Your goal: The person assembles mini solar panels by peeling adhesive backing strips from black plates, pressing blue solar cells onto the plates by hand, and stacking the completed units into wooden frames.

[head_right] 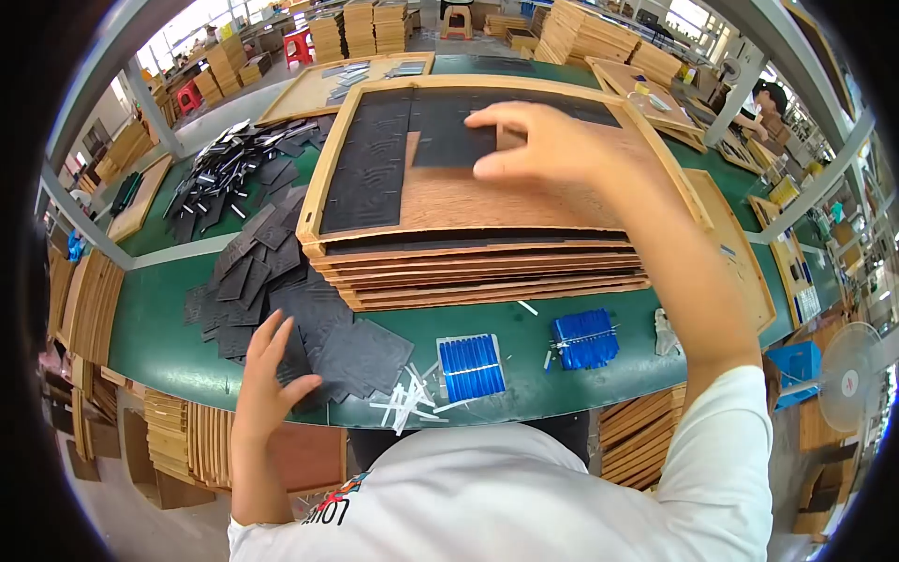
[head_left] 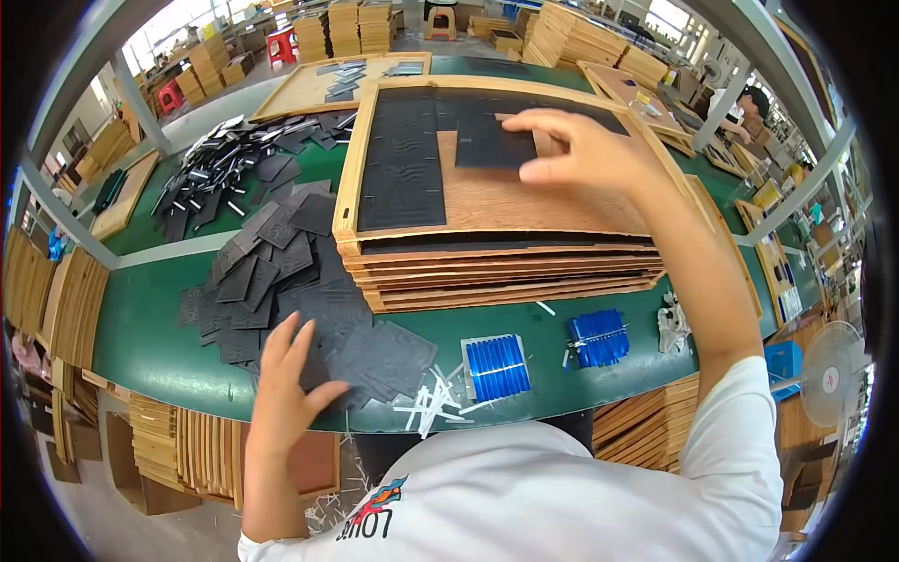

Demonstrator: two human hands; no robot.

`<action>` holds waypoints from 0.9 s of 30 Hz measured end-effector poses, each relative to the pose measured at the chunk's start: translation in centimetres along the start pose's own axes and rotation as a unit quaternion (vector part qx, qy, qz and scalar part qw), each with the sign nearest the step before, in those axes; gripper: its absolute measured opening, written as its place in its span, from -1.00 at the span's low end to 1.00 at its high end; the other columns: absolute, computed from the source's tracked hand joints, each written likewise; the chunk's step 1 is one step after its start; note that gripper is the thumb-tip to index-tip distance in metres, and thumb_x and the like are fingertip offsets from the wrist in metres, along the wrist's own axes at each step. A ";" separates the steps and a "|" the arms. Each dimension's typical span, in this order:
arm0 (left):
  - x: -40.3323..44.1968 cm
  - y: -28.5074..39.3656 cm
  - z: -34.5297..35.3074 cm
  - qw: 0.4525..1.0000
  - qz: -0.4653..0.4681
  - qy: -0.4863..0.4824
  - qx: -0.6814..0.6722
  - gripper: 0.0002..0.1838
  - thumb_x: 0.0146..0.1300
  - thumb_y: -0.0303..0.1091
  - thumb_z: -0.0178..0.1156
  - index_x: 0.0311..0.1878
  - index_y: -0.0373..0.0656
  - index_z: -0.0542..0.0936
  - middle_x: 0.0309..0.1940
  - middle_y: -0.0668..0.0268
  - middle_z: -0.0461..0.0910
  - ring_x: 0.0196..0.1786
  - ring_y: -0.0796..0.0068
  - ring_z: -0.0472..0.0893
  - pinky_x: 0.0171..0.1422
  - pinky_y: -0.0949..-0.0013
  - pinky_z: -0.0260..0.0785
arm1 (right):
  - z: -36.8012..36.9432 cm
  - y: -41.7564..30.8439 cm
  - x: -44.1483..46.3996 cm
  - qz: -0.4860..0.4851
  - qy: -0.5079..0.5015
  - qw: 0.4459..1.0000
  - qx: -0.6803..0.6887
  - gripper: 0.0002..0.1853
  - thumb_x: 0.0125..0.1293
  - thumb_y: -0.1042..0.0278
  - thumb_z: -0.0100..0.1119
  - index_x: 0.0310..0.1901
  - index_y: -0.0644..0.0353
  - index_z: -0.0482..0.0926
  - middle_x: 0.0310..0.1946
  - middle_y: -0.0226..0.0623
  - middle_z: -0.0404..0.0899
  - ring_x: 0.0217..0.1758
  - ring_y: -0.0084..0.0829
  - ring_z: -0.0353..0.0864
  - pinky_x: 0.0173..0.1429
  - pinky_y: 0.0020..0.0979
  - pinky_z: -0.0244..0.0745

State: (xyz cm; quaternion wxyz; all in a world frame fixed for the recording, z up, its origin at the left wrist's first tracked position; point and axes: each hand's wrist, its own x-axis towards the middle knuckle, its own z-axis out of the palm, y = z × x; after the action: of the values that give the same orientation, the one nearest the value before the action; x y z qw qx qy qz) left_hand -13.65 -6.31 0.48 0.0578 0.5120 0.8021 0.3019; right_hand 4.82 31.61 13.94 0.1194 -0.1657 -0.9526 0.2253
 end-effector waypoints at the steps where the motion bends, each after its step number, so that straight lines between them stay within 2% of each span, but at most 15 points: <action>1: -0.5 -1.2 -0.2 0.998 -0.028 -0.007 0.049 -0.12 -0.22 -0.35 0.51 0.28 -0.23 0.37 0.37 0.04 0.22 0.41 -0.01 0.20 0.44 0.14 0.09 | 0.4 2.1 1.8 -0.023 0.004 0.999 -0.039 -0.34 0.08 0.05 0.39 0.23 0.04 0.46 0.21 -0.25 0.41 0.00 -0.44 0.46 0.04 -0.43 0.37; 2: -0.9 -2.1 -0.4 0.994 -0.056 -0.013 0.098 -0.16 -0.21 -0.35 0.50 0.25 -0.23 0.40 0.36 0.03 0.22 0.40 -0.05 0.19 0.43 0.11 0.10 | 0.9 3.7 3.4 -0.047 0.009 0.996 -0.077 -0.35 0.10 0.05 0.37 0.24 0.03 0.46 0.36 -0.24 0.29 0.04 -0.41 0.44 0.12 -0.40 0.36; 3: -1.3 -3.0 -0.5 0.993 -0.060 -0.016 0.099 -0.16 -0.21 -0.35 0.50 0.25 -0.23 0.40 0.36 0.03 0.22 0.40 -0.05 0.19 0.43 0.11 0.10 | 1.2 3.9 4.4 -0.046 -0.005 0.996 -0.074 -0.37 0.14 0.08 0.34 0.25 0.04 0.45 0.38 -0.28 0.24 0.00 -0.43 0.42 0.17 -0.39 0.32; 4: -1.7 -3.8 -0.5 0.991 -0.071 -0.024 0.108 -0.16 -0.22 -0.36 0.50 0.25 -0.20 0.41 0.36 0.03 0.23 0.40 -0.05 0.19 0.43 0.10 0.10 | 1.5 4.1 5.2 -0.035 -0.021 0.997 -0.060 -0.39 0.15 0.10 0.33 0.25 0.04 0.45 0.38 -0.30 0.25 0.10 -0.42 0.42 0.19 -0.40 0.32; 6: -2.1 -4.6 -0.5 0.989 -0.088 -0.037 0.116 -0.16 -0.23 -0.37 0.50 0.25 -0.18 0.42 0.36 0.03 0.23 0.40 -0.05 0.18 0.43 0.08 0.10 | 1.6 4.1 6.0 -0.042 -0.053 0.997 -0.027 -0.41 0.16 0.13 0.31 0.24 0.04 0.46 0.40 -0.31 0.23 0.15 -0.41 0.41 0.22 -0.39 0.31; 9: -2.0 -5.2 -0.7 0.992 -0.088 -0.032 0.079 -0.17 -0.25 -0.38 0.49 0.24 -0.14 0.43 0.35 0.06 0.26 0.40 -0.05 0.19 0.43 0.07 0.08 | 1.8 4.4 6.2 -0.064 -0.054 0.995 -0.060 -0.47 0.20 0.17 0.26 0.22 0.06 0.48 0.39 -0.30 0.25 0.28 -0.40 0.34 0.28 -0.40 0.26; 14: -1.1 -5.8 -1.3 0.998 -0.026 -0.007 0.060 -0.11 -0.36 -0.31 0.51 0.23 -0.15 0.44 0.21 0.11 0.40 0.30 -0.01 0.30 0.39 0.09 0.10 | 2.0 6.1 6.8 -0.107 -0.093 0.990 -0.008 -0.49 0.28 0.18 0.17 0.26 0.09 0.43 0.36 -0.29 0.29 0.40 -0.39 0.24 0.39 -0.34 0.15; 16: -1.2 -5.8 -1.1 0.998 -0.028 0.020 0.058 -0.04 -0.36 -0.32 0.51 0.29 -0.15 0.37 0.16 0.10 0.41 0.22 -0.03 0.35 0.35 0.05 0.14 | 2.0 5.4 6.8 -0.109 -0.070 0.987 -0.097 -0.48 0.29 0.18 0.16 0.27 0.09 0.42 0.35 -0.29 0.30 0.43 -0.39 0.21 0.40 -0.34 0.15; 17: -1.5 -6.0 -0.7 0.997 -0.054 0.035 0.047 0.00 -0.35 -0.30 0.53 0.32 -0.13 0.34 0.15 0.07 0.40 0.19 -0.03 0.37 0.34 0.09 0.16 | 2.3 7.0 6.8 -0.122 -0.003 0.990 -0.074 -0.48 0.29 0.19 0.16 0.27 0.10 0.41 0.34 -0.30 0.31 0.41 -0.40 0.24 0.38 -0.37 0.17; 18: -1.5 -5.5 -0.8 0.993 -0.095 0.027 0.066 0.10 -0.36 -0.38 0.55 0.40 -0.03 0.24 0.20 0.10 0.39 0.26 0.08 0.35 0.33 0.21 0.21 | 2.8 7.6 6.8 -0.127 0.070 0.988 -0.050 -0.48 0.29 0.21 0.15 0.27 0.12 0.41 0.33 -0.32 0.33 0.39 -0.41 0.27 0.37 -0.40 0.19; 20: -1.9 -4.9 -0.8 0.989 -0.108 0.044 0.094 0.16 -0.38 -0.33 0.56 0.42 -0.06 0.18 0.15 0.12 0.43 0.22 0.10 0.39 0.30 0.19 0.25 | 3.7 -1.3 2.3 -0.071 0.174 0.963 -0.195 -0.49 0.29 0.25 0.15 0.26 0.15 0.42 0.29 -0.30 0.39 0.26 -0.47 0.41 0.23 -0.51 0.33; 22: -2.4 -3.9 -0.8 0.988 -0.103 0.093 0.062 0.22 -0.39 -0.25 0.58 0.44 -0.12 0.11 0.09 0.10 0.46 0.14 0.04 0.42 0.28 0.14 0.26 | 3.4 -6.3 -2.3 -0.213 0.146 0.936 -0.237 -0.57 0.22 0.29 0.24 0.15 0.13 0.53 0.09 -0.34 0.55 -0.07 -0.54 0.53 -0.05 -0.54 0.41; 24: -2.7 -2.4 -0.5 0.991 -0.060 0.112 0.049 0.25 -0.40 -0.27 0.60 0.45 -0.13 0.08 0.06 0.11 0.48 0.12 0.07 0.44 0.24 0.16 0.29 | 7.3 -9.8 -6.3 -0.351 0.070 0.929 -0.092 -0.54 0.20 0.31 0.27 0.15 0.18 0.50 0.16 -0.10 0.47 0.05 -0.35 0.52 -0.07 -0.50 0.45; 26: -2.3 -0.3 0.1 0.994 -0.009 0.109 0.000 0.31 -0.50 -0.21 0.60 0.45 -0.18 0.10 0.10 0.13 0.49 0.13 0.11 0.48 0.26 0.21 0.30 | 9.9 -11.8 -9.0 -0.324 -0.048 0.941 -0.082 -0.50 0.13 0.35 0.32 0.14 0.20 0.49 0.13 -0.02 0.46 0.09 -0.18 0.51 -0.04 -0.40 0.50; 27: -2.0 0.7 0.6 0.994 0.014 0.103 -0.017 0.34 -0.53 -0.18 0.60 0.45 -0.20 0.09 0.09 0.12 0.50 0.14 0.13 0.48 0.27 0.23 0.28 | 11.6 -11.4 -9.2 -0.293 -0.030 0.955 -0.048 -0.47 0.10 0.42 0.32 0.16 0.18 0.48 0.15 -0.04 0.43 0.08 -0.17 0.51 -0.04 -0.39 0.50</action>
State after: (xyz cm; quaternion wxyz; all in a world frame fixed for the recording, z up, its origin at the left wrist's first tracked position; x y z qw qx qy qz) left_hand -11.85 -7.58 -0.08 -0.0201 0.4881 0.7914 0.3675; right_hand 6.72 14.06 7.77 0.1431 0.1218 -0.9723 0.1394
